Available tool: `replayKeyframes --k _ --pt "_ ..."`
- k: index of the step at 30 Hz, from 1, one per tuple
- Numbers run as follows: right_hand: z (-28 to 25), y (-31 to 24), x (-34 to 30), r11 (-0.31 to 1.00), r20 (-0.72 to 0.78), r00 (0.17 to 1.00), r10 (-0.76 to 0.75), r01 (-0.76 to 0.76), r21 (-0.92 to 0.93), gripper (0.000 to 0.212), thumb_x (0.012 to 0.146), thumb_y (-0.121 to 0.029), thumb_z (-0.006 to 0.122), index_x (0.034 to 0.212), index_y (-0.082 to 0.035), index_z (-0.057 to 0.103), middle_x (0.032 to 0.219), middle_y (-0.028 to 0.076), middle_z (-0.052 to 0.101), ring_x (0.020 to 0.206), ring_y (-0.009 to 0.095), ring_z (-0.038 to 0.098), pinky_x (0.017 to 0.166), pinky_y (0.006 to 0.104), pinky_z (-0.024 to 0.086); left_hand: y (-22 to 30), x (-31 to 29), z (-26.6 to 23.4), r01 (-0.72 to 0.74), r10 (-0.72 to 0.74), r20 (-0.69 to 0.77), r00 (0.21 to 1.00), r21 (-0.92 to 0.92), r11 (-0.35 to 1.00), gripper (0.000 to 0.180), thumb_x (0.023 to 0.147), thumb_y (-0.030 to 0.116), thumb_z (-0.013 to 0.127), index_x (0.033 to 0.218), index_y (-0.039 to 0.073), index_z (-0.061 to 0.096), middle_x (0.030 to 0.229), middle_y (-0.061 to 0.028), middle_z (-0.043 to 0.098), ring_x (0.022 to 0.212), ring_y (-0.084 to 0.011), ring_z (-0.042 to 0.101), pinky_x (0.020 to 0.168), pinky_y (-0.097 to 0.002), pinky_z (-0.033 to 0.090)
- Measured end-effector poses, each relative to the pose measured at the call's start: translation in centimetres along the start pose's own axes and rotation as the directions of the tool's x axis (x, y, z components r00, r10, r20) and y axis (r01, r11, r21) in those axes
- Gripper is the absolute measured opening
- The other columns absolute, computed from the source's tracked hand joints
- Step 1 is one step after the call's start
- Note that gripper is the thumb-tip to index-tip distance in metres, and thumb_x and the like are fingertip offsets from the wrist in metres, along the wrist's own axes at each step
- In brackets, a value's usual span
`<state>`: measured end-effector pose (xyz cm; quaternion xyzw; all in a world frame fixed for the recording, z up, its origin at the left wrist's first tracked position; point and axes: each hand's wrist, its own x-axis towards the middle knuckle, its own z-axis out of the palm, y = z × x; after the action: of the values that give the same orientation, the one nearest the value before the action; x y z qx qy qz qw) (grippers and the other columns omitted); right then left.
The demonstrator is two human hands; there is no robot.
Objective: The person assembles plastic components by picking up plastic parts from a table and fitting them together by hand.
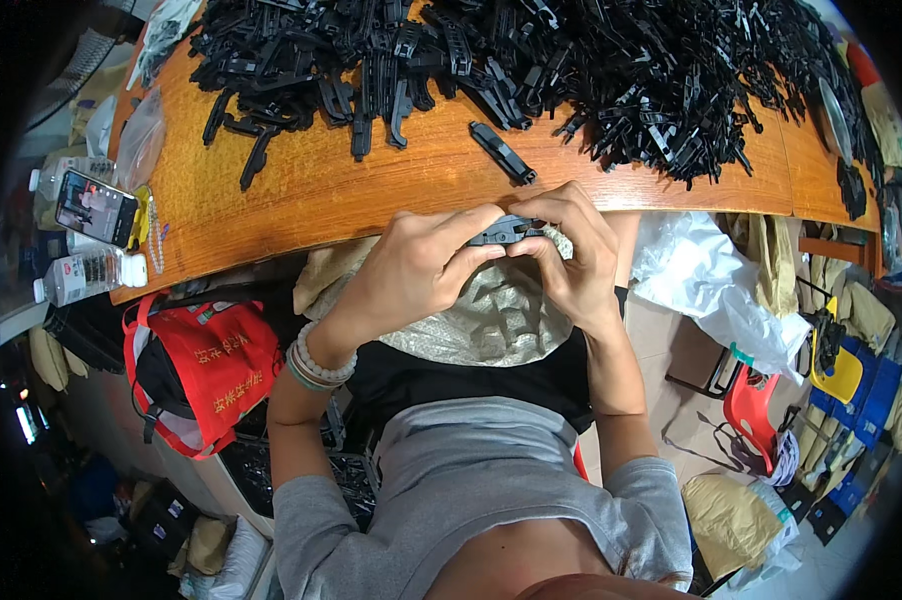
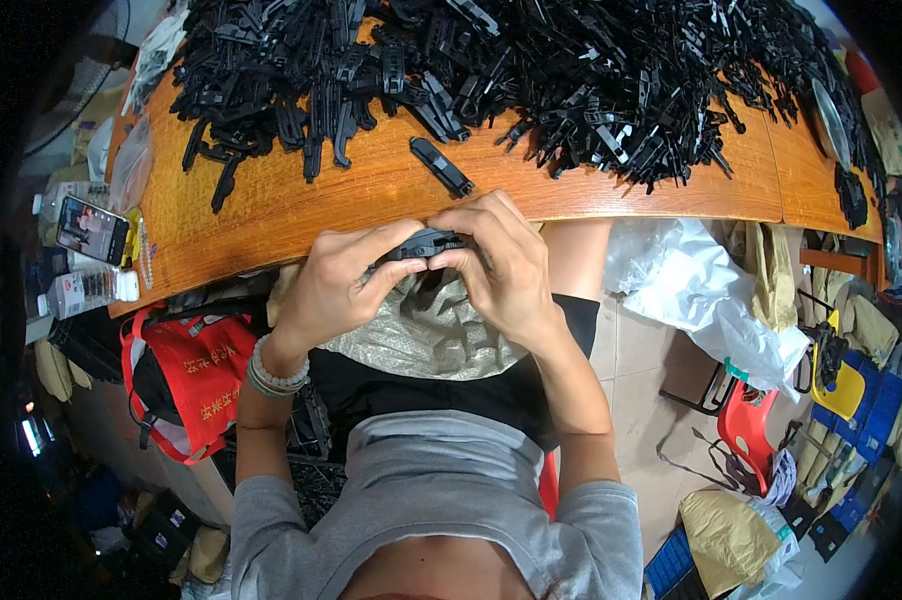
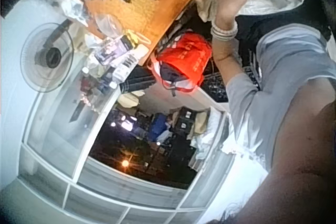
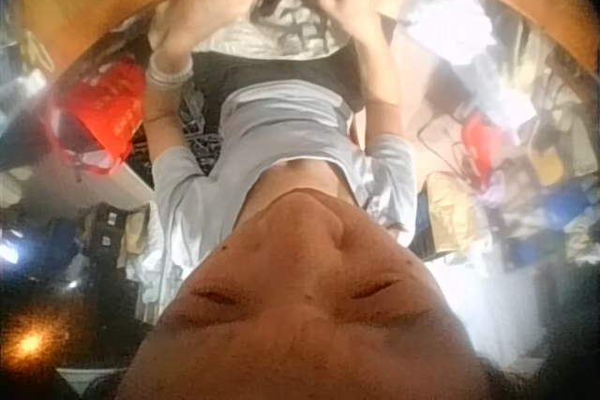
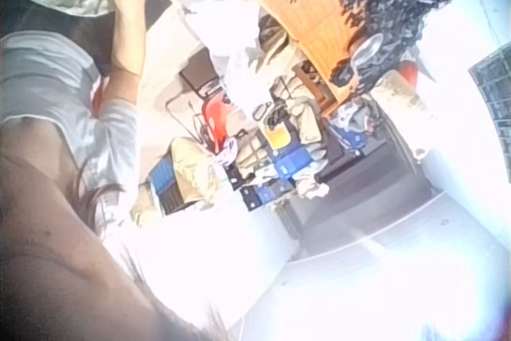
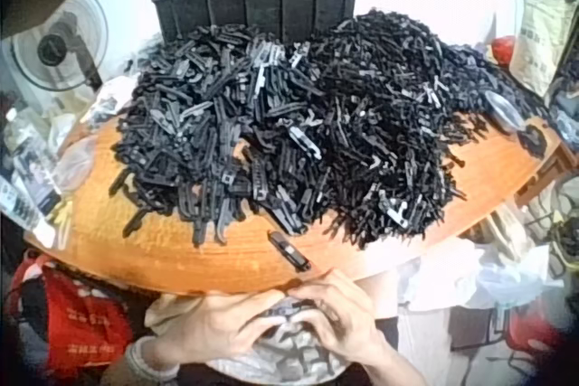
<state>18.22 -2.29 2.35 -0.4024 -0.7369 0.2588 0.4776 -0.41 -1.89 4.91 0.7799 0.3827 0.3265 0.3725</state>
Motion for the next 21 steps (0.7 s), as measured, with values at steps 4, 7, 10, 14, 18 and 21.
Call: replayKeyframes --k 4,7,10,14,18,21 --pt "0.0 0.5 -0.4 1.000 0.006 1.000 0.021 -0.021 -0.015 0.029 0.064 -0.002 0.074 0.091 0.001 0.062 0.081 0.012 0.062 0.074 0.027 0.059 0.066 0.0334 0.047 -0.3 0.0 0.3 -0.001 0.001 -0.004 1.000 -0.035 0.999 0.027 0.079 0.004 0.066 0.105 -0.003 0.060 0.083 -0.0180 0.065 0.072 -0.0273 0.066 0.062 -0.0311 0.049" --pt "0.0 0.6 -0.3 0.999 -0.005 1.000 0.028 -0.027 0.024 0.029 0.065 -0.005 0.075 0.091 0.001 0.063 0.081 0.012 0.061 0.075 0.026 0.059 0.067 0.0326 0.047 -0.7 -0.3 0.2 0.035 -0.035 0.000 0.999 -0.016 0.999 0.027 0.080 0.005 0.067 0.105 -0.003 0.061 0.084 -0.0169 0.066 0.072 -0.0258 0.066 0.063 -0.0312 0.049" --pt "-1.3 0.9 -0.2 0.983 0.258 0.958 0.124 -0.155 0.103 0.030 0.070 -0.012 0.075 0.095 0.001 0.064 0.083 0.011 0.062 0.079 0.025 0.061 0.070 0.0328 0.048 -1.5 -1.3 -0.3 0.209 -0.190 0.165 0.968 -0.107 0.972 0.025 0.079 0.008 0.069 0.101 -0.003 0.063 0.085 -0.0157 0.067 0.072 -0.0246 0.066 0.064 -0.0318 0.050" --pt "-2.6 2.2 0.9 0.963 0.074 0.991 0.114 -0.092 -0.252 0.023 0.074 -0.002 0.068 0.096 -0.002 0.066 0.087 0.009 0.060 0.081 0.024 0.058 0.071 0.0334 0.046 -2.8 -2.1 -0.5 -0.010 0.005 0.115 0.993 0.045 0.999 0.025 0.077 0.018 0.072 0.090 -0.003 0.065 0.081 -0.0143 0.064 0.069 -0.0252 0.063 0.061 -0.0337 0.048" --pt "-2.0 4.0 2.9 0.683 -0.008 0.999 -0.048 0.027 -0.730 0.023 0.078 0.000 0.060 0.100 -0.005 0.066 0.083 0.007 0.054 0.077 0.024 0.051 0.068 0.0357 0.040 -2.9 0.2 0.3 -0.066 0.066 0.001 0.998 0.121 0.991 0.023 0.079 0.016 0.070 0.093 -0.001 0.064 0.081 -0.0133 0.062 0.067 -0.0268 0.062 0.059 -0.0349 0.047" --pt "-1.1 4.2 3.2 0.513 0.028 0.999 0.014 0.017 -0.858 0.022 0.079 -0.006 0.059 0.101 -0.005 0.065 0.088 0.006 0.054 0.083 0.023 0.049 0.072 0.0349 0.037 -3.7 2.8 1.9 -0.055 0.108 -0.198 0.974 0.256 0.965 0.022 0.082 0.016 0.066 0.098 0.001 0.062 0.079 -0.0120 0.058 0.065 -0.0288 0.060 0.058 -0.0370 0.047"
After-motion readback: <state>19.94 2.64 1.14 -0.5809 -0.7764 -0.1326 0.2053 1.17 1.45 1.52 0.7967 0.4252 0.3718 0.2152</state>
